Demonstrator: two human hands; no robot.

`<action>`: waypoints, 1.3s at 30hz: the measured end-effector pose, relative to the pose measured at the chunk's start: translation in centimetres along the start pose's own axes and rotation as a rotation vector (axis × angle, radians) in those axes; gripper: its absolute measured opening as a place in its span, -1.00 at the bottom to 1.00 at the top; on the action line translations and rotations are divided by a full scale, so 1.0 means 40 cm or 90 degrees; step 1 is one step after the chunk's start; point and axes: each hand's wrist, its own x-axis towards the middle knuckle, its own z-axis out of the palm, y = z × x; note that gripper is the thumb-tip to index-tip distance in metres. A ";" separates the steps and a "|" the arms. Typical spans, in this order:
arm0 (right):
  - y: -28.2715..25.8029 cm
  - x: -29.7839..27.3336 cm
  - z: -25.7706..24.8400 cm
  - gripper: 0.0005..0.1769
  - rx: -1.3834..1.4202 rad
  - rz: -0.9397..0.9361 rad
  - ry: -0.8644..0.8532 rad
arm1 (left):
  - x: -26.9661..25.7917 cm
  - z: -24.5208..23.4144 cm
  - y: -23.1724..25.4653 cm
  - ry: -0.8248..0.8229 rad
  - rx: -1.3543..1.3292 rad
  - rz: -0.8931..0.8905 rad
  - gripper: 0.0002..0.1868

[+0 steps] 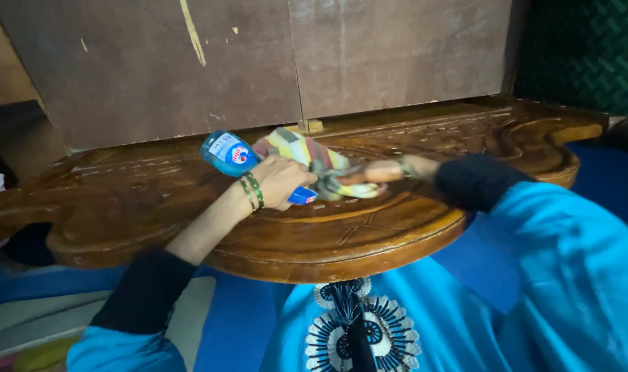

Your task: The person cleans a wooden furniture piece by applying a cleaning spray and wiping the surface with a cloth.

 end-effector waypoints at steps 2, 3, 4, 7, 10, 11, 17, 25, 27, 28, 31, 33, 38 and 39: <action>0.042 -0.026 -0.012 -0.45 0.006 -0.003 -0.048 | -0.022 -0.012 -0.006 0.052 -0.055 0.030 -0.51; 0.066 -0.025 -0.022 -0.40 -0.007 -0.036 -0.079 | -0.030 -0.019 -0.012 0.077 -0.092 0.051 -0.48; 0.088 -0.006 -0.026 -0.34 -0.018 -0.072 -0.110 | -0.037 -0.026 -0.015 0.100 -0.127 0.073 -0.44; 0.077 0.181 -0.025 -0.37 -0.141 -0.037 -0.021 | -0.045 -0.048 -0.011 0.112 -0.201 0.037 -0.66; 0.057 0.298 -0.029 -0.37 -0.212 -0.115 -0.035 | -0.042 -0.066 -0.002 0.169 -0.225 0.058 -0.59; 0.052 0.304 -0.030 -0.37 -0.213 -0.115 -0.042 | -0.043 -0.071 0.000 0.175 -0.223 0.049 -0.62; -0.016 0.090 0.001 -0.37 -0.179 0.012 -0.024 | -0.052 -0.094 -0.011 0.245 -0.213 0.057 -0.65; 0.021 0.133 0.069 -0.27 -0.463 -0.266 0.026 | -0.046 -0.093 -0.025 0.278 -0.258 0.070 -0.66; 0.006 0.256 0.077 -0.28 -0.473 -0.253 0.048 | -0.044 -0.094 -0.027 0.275 -0.255 0.062 -0.70; 0.013 0.284 0.064 -0.28 -0.437 -0.247 0.027 | -0.045 -0.095 -0.026 0.273 -0.253 0.057 -0.71; 0.040 0.306 0.033 -0.28 -0.383 -0.244 -0.010 | -0.053 -0.101 -0.024 0.328 -0.243 0.087 -0.60; 0.049 0.294 0.035 -0.27 -0.341 -0.250 -0.018 | -0.066 -0.098 -0.020 0.313 -0.237 0.061 -0.67; 0.042 0.132 0.015 -0.24 -0.369 -0.707 -0.142 | -0.086 -0.089 -0.031 0.251 -0.219 0.068 -0.67; 0.036 0.097 0.022 -0.25 -0.326 -0.527 -0.119 | -0.094 -0.082 -0.031 0.252 -0.207 0.072 -0.67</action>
